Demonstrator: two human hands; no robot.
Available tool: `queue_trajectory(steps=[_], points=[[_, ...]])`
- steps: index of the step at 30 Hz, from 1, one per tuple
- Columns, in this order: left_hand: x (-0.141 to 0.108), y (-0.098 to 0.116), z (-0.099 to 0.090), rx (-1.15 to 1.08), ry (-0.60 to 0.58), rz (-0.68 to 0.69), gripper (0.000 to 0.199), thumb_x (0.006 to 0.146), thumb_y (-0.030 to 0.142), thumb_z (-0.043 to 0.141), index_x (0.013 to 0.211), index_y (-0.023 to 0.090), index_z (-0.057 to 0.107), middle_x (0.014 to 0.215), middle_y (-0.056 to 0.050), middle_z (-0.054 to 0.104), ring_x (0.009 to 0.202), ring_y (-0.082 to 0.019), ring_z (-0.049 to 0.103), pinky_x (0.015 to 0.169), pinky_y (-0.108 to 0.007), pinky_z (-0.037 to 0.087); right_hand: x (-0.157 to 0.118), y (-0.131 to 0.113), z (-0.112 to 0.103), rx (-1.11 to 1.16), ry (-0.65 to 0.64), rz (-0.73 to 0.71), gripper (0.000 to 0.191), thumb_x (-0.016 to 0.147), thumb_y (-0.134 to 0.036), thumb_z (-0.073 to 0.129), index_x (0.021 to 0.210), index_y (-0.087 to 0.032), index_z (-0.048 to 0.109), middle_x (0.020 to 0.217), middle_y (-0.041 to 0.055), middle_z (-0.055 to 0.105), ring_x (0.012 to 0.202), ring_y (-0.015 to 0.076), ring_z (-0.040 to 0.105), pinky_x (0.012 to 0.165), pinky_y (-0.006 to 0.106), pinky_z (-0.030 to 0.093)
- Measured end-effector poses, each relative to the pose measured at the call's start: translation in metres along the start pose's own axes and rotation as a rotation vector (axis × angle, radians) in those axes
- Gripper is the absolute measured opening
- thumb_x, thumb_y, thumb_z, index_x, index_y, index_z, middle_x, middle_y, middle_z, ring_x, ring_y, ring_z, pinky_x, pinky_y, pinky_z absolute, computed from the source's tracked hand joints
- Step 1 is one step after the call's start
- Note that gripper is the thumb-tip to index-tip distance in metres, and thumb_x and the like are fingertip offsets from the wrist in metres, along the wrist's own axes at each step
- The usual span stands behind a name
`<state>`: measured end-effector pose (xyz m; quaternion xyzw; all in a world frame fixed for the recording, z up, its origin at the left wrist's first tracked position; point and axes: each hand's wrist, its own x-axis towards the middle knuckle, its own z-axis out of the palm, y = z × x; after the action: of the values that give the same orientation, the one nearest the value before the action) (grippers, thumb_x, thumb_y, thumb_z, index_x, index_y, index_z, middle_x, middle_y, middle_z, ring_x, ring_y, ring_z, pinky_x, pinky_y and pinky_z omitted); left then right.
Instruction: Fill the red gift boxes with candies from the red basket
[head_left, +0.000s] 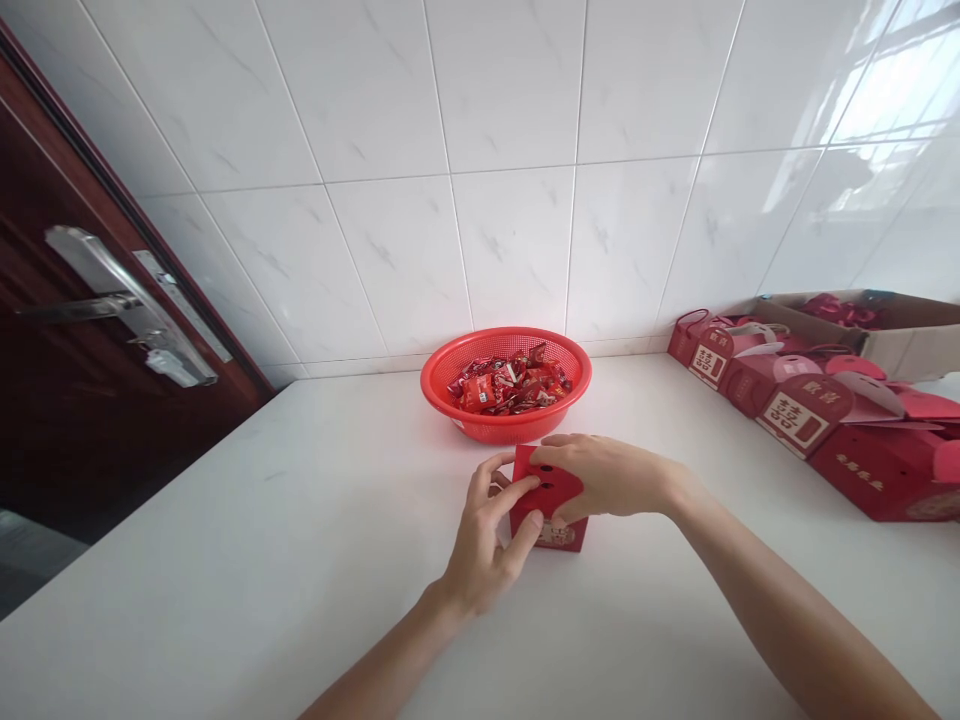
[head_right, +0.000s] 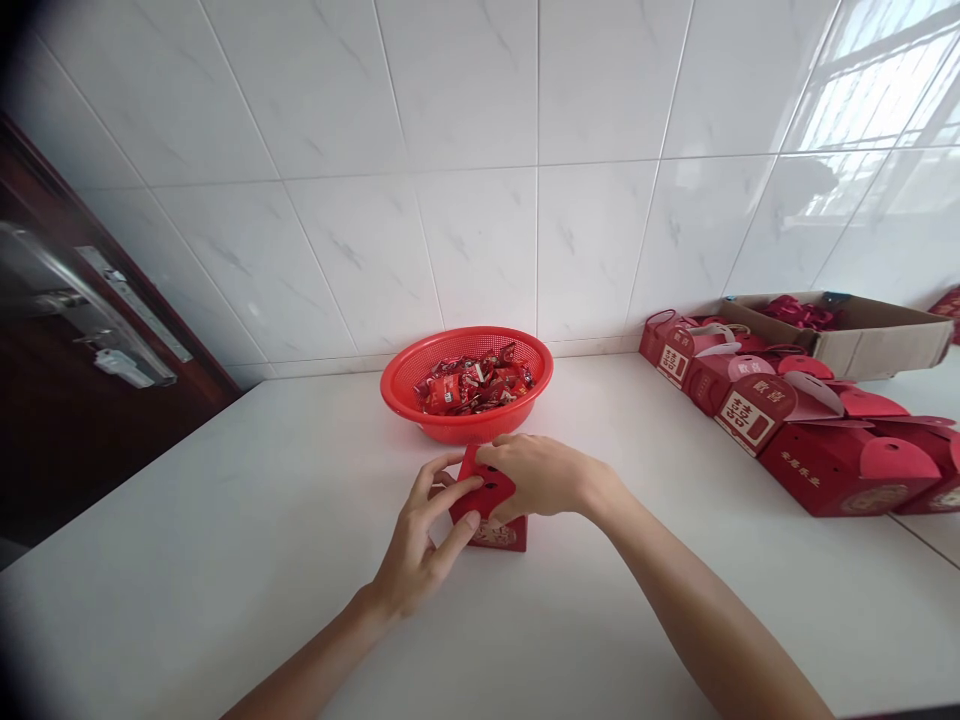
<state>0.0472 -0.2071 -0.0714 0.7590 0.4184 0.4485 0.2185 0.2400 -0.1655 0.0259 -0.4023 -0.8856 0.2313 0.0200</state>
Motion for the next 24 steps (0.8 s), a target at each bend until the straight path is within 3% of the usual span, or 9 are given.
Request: queue_trajectory(steps=[5,10,13,18,21,24], points=[[0.000,-0.004,-0.003,-0.032,-0.021,-0.017,0.030,0.093,0.034,0.055,0.118,0.024,0.067,0.137,-0.012,0.046,0.108,-0.023,0.058,0.095,-0.044,0.055,-0.001,0.003,-0.004,-0.028,-0.012,-0.059,0.029,0.072,-0.024,0.073,0.098,-0.023,0.061,0.097,0.0019,0.063,0.087,0.0204,0.060,0.065,0.027,0.040],[-0.001,-0.005,-0.003,0.001,-0.071,0.018,0.034,0.089,0.041,0.063,0.120,0.029,0.069,0.148,-0.010,0.039,0.133,-0.032,0.045,0.110,-0.051,0.043,-0.008,0.013,-0.008,-0.010,-0.013,-0.136,0.046,0.065,-0.039,0.082,0.105,-0.022,0.065,0.103,0.0041,0.066,0.094,0.0236,0.062,0.072,0.030,0.047],[-0.001,-0.004,0.001,-0.025,-0.107,0.006,0.034,0.092,0.042,0.060,0.123,0.031,0.067,0.142,-0.009,0.046,0.132,-0.029,0.047,0.110,-0.048,0.044,-0.014,0.017,-0.002,0.004,0.027,-0.165,0.047,0.070,-0.032,0.079,0.114,-0.023,0.064,0.110,0.0055,0.065,0.102,0.0250,0.062,0.080,0.033,0.051],[-0.001,-0.006,0.006,-0.042,-0.016,-0.058,0.037,0.089,0.046,0.064,0.122,0.029,0.067,0.130,-0.010,0.052,0.121,-0.027,0.056,0.102,-0.044,0.052,-0.026,0.008,0.032,-0.103,0.328,-0.073,0.058,0.081,-0.012,0.060,0.137,-0.023,0.051,0.139,0.0139,0.053,0.130,0.0299,0.049,0.104,0.046,0.046],[0.000,-0.006,0.008,-0.031,0.038,-0.101,0.039,0.087,0.049,0.065,0.121,0.029,0.068,0.129,-0.010,0.052,0.122,-0.028,0.056,0.103,-0.046,0.052,-0.029,-0.003,0.062,-0.177,0.436,-0.029,0.067,0.085,-0.020,0.060,0.148,-0.019,0.040,0.157,0.0201,0.032,0.147,0.0367,0.028,0.114,0.057,0.036],[-0.001,-0.003,0.008,-0.050,0.025,-0.109,0.038,0.089,0.049,0.063,0.122,0.029,0.067,0.130,-0.010,0.051,0.123,-0.027,0.054,0.104,-0.047,0.050,-0.025,-0.011,0.086,-0.200,0.500,0.071,0.071,0.088,-0.036,0.063,0.151,-0.016,0.037,0.161,0.0242,0.024,0.149,0.0425,0.023,0.114,0.063,0.033]])
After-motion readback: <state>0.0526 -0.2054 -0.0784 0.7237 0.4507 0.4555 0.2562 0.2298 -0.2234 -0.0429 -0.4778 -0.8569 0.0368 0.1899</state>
